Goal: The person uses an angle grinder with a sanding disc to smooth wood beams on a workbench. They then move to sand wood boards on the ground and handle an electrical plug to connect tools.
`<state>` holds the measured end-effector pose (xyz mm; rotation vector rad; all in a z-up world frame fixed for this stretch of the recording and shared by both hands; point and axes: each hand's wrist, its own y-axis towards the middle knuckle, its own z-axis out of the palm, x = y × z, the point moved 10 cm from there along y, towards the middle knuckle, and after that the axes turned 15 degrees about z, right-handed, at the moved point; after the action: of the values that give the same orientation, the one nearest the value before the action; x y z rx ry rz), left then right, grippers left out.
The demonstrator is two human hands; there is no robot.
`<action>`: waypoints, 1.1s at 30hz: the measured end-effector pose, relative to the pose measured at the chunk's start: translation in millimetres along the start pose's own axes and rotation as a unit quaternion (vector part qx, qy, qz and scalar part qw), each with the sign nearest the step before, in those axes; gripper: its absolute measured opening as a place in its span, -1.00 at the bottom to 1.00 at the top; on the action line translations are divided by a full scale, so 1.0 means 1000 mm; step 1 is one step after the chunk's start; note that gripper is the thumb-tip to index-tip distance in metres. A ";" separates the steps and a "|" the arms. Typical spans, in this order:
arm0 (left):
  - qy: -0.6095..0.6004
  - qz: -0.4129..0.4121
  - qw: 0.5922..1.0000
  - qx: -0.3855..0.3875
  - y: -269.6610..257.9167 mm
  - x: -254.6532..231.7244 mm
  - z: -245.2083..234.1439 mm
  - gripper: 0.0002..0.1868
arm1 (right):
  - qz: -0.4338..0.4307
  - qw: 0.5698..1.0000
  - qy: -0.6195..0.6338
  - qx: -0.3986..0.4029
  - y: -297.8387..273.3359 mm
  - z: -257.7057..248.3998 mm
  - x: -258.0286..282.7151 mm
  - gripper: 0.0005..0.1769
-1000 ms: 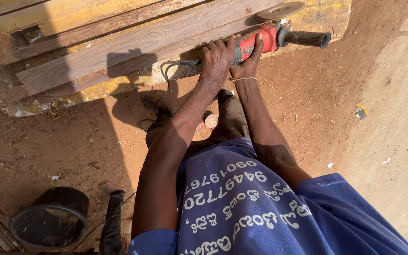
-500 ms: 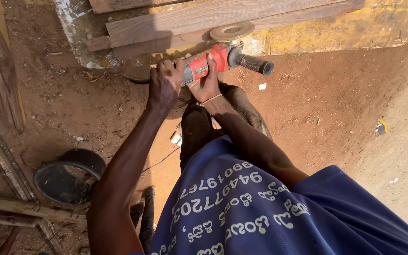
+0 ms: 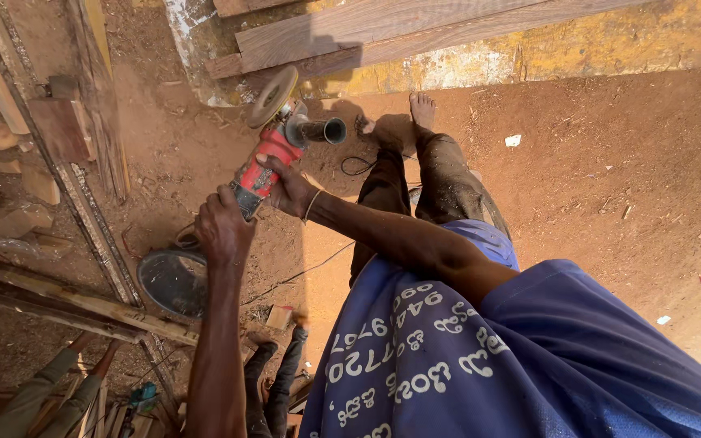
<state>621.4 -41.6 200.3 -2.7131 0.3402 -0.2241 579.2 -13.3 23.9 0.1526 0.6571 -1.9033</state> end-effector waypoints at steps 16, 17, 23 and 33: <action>-0.154 0.270 0.945 -0.106 0.213 -0.390 -0.041 -0.58 | -0.464 0.883 0.045 -0.055 -0.393 -0.056 0.288 -0.46; -0.118 0.276 0.941 -0.159 0.226 -0.414 -0.051 -0.60 | -0.482 0.875 0.046 -0.030 -0.409 -0.057 0.309 -0.44; -0.038 0.237 0.932 -0.271 0.277 -0.441 -0.059 -0.72 | -0.524 0.851 0.036 -0.010 -0.422 -0.071 0.368 -0.49; 0.014 0.237 0.945 -0.227 0.232 -0.285 -0.043 -0.71 | -0.477 0.878 0.030 0.028 -0.280 -0.033 0.289 -0.53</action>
<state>292.1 -187.6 115.3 -2.9542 1.1587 -0.0468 202.3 -153.1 -13.6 -0.1080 0.7983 -2.8781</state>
